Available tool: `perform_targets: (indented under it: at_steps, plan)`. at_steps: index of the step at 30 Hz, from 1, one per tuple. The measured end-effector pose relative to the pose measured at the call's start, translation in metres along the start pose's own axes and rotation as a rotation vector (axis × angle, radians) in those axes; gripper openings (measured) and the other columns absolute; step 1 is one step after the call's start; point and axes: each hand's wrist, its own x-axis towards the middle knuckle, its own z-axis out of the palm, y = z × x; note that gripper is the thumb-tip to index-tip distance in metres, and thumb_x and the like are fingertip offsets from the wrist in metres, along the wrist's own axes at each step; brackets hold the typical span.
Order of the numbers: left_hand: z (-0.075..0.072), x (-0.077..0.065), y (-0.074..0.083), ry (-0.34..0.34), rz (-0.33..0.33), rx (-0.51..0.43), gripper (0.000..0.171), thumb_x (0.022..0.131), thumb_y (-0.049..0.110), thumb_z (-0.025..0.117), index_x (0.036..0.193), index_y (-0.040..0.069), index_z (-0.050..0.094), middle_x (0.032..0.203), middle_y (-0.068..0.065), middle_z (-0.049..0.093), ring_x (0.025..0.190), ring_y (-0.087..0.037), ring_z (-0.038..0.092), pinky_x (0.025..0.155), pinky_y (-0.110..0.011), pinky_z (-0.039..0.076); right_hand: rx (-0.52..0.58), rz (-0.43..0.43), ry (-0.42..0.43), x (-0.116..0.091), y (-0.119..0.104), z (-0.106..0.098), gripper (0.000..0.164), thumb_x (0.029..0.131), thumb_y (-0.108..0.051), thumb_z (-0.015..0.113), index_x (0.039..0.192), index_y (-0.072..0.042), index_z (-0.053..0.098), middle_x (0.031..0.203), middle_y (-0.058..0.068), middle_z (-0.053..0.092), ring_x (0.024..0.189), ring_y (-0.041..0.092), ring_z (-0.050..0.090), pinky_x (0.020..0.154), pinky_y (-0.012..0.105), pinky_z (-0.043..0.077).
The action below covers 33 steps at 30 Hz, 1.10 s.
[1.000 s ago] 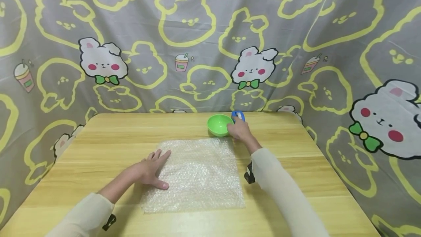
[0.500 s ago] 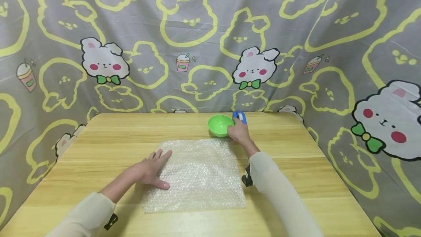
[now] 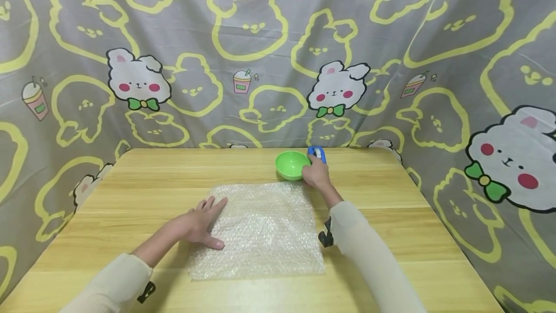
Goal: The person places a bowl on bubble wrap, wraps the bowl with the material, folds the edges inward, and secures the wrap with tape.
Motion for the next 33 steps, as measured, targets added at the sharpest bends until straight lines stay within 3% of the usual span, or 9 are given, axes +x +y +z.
perform_targets:
  at_steps: [8, 13, 17, 26, 33]
  plan:
    - [-0.001, 0.001, 0.000, -0.011, 0.004, -0.001, 0.126, 0.073, 0.047, 0.088, 0.163, 0.007, 0.011, 0.164, -0.035, 0.004, 0.151, -0.055, 0.006, 0.119, -0.070, 0.013, 0.009, -0.045, 0.019, -0.003, -0.006, -0.004, 0.065, 0.091, -0.005, 0.040, 0.156, -0.002, 0.035, 0.145, 0.043, 0.042, 0.068, 0.036, 0.075, 0.063, 0.042, 0.062]
    - [-0.001, 0.001, 0.000, -0.012, 0.003, -0.005, 0.125, 0.073, 0.046, 0.088, 0.163, 0.007, 0.011, 0.164, -0.035, 0.004, 0.151, -0.055, 0.006, 0.120, -0.069, 0.013, -0.002, -0.080, 0.030, -0.008, -0.011, -0.008, 0.064, 0.091, -0.006, 0.043, 0.155, -0.003, 0.038, 0.131, 0.043, 0.055, 0.071, 0.040, 0.075, 0.065, 0.044, 0.062]
    - [-0.001, 0.000, 0.000, -0.010, 0.005, -0.004, 0.125, 0.073, 0.047, 0.088, 0.163, 0.007, 0.011, 0.164, -0.036, 0.004, 0.151, -0.055, 0.006, 0.120, -0.069, 0.013, -0.042, -0.101, 0.019, -0.013, -0.015, -0.011, 0.063, 0.093, -0.009, 0.044, 0.155, -0.003, 0.038, 0.107, 0.035, 0.069, 0.071, 0.039, 0.075, 0.066, 0.045, 0.062]
    - [-0.001, 0.000, 0.000, -0.012, 0.014, 0.012, 0.125, 0.073, 0.048, 0.087, 0.163, 0.006, 0.011, 0.164, -0.036, 0.005, 0.151, -0.056, 0.007, 0.119, -0.069, 0.014, -0.010, -0.148, -0.056, -0.032, -0.028, -0.007, 0.059, 0.097, -0.010, 0.043, 0.156, -0.003, 0.037, 0.072, 0.018, 0.071, 0.059, 0.025, 0.072, 0.071, 0.046, 0.062]
    - [-0.002, 0.000, 0.000, -0.022, 0.009, 0.037, 0.126, 0.073, 0.049, 0.087, 0.163, 0.005, 0.010, 0.164, -0.036, 0.005, 0.151, -0.056, 0.008, 0.119, -0.070, 0.015, -0.010, -0.200, -0.109, -0.053, -0.040, 0.006, 0.057, 0.098, -0.009, 0.046, 0.155, -0.006, 0.041, 0.064, 0.010, 0.070, 0.057, 0.024, 0.072, 0.063, 0.041, 0.060]
